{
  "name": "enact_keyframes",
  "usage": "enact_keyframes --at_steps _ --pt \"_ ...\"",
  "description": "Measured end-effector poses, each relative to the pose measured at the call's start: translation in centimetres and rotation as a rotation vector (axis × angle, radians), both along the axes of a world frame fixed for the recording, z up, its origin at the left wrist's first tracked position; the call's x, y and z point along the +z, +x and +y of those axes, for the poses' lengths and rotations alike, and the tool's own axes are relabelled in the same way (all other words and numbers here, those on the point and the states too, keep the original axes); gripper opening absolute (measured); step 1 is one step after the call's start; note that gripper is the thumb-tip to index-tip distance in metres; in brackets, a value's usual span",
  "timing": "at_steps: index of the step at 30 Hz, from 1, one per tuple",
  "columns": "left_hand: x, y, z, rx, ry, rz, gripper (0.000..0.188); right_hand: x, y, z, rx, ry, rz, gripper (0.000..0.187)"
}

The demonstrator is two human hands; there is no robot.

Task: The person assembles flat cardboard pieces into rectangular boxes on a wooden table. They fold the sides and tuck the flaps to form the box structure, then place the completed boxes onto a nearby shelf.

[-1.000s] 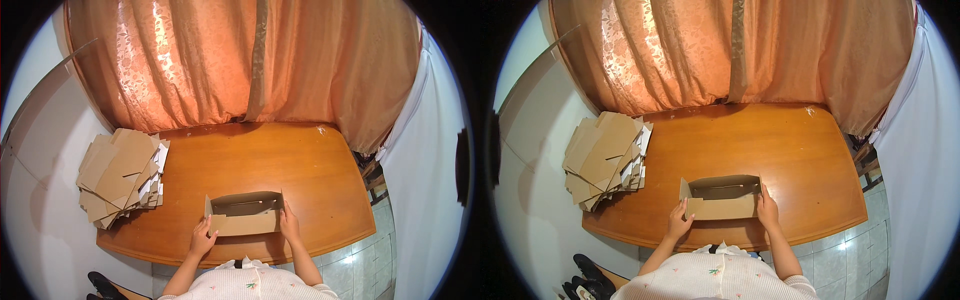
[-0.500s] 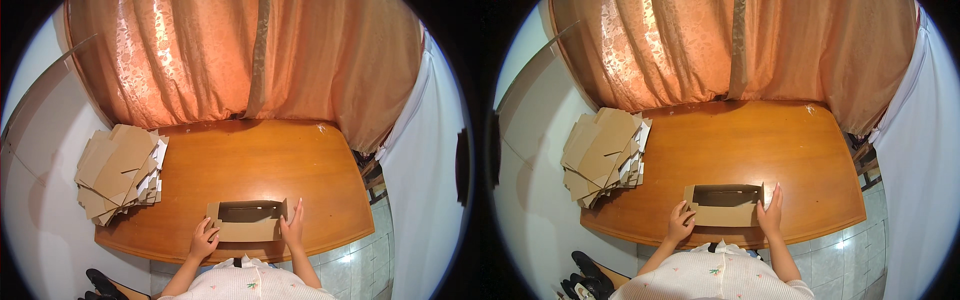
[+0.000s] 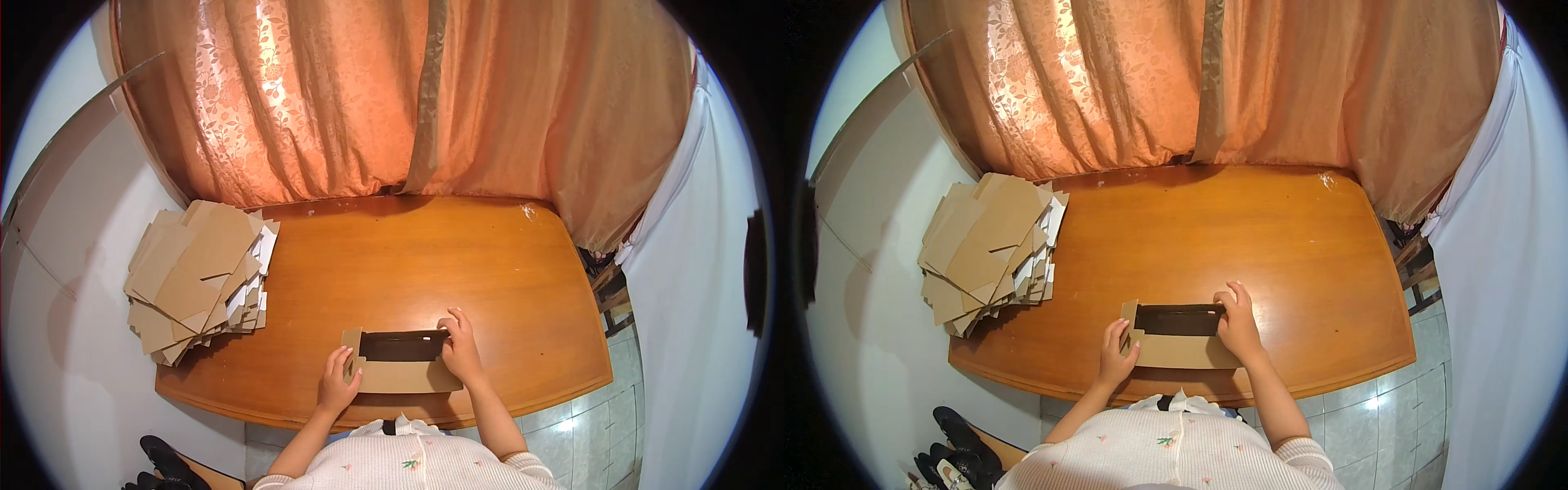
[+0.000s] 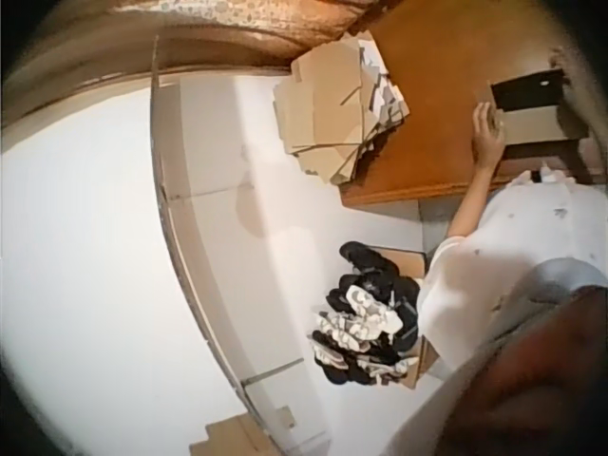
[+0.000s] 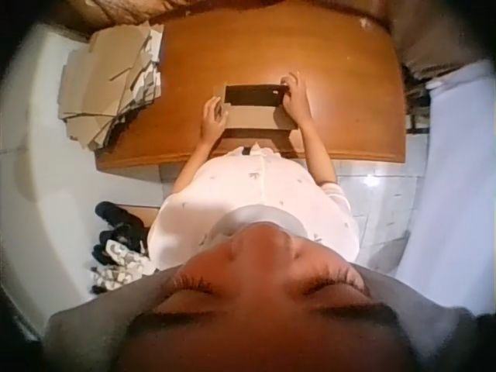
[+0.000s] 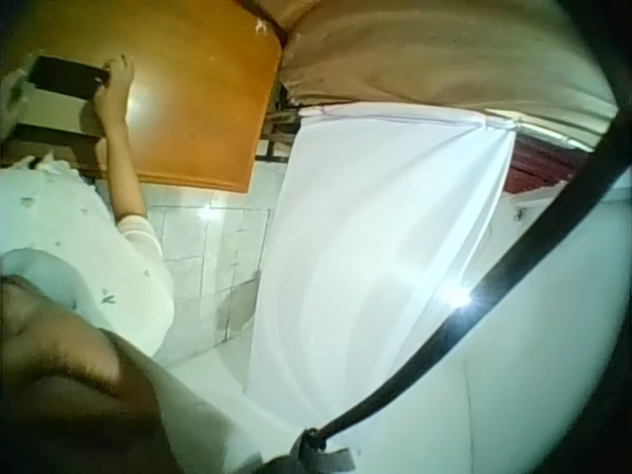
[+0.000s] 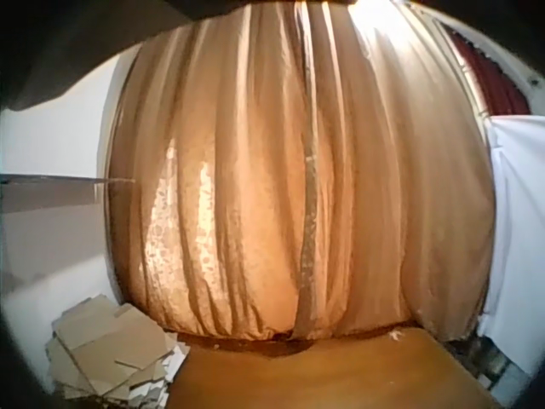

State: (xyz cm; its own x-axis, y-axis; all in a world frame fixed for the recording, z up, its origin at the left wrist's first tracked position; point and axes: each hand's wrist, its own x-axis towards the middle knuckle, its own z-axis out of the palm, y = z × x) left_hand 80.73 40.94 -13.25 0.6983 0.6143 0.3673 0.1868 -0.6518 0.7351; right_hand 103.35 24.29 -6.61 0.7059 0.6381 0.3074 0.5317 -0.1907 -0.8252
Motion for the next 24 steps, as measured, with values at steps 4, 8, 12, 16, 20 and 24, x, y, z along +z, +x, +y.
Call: enact_keyframes --at_steps 4,8,12,16,20,24 --pt "-0.3 0.1 -0.5 0.025 -0.022 0.01 0.053 -1.6 0.5 -0.9 -0.001 -0.111 -0.204 0.045" --pt "-0.5 0.0 -0.3 0.037 0.076 0.02 0.055 -1.0 0.7 -1.4 -0.034 -0.167 -0.313 0.057" --pt "-0.8 0.1 -0.2 0.022 0.013 -0.005 0.052 -0.1 0.3 -0.8 -0.041 -0.295 -0.248 0.064" --pt "-0.3 -0.1 0.4 -0.098 0.174 0.136 0.045 -0.2 -0.2 0.0 -0.018 -0.439 -0.223 0.068" --pt "0.4 -0.1 0.3 -0.093 0.151 0.22 0.041 -0.3 -1.0 0.5 -0.005 -0.435 -0.194 0.073" --pt "0.1 0.3 0.3 -0.025 0.087 0.309 0.041 -0.2 -1.9 0.5 -0.005 -0.369 -0.175 0.076"
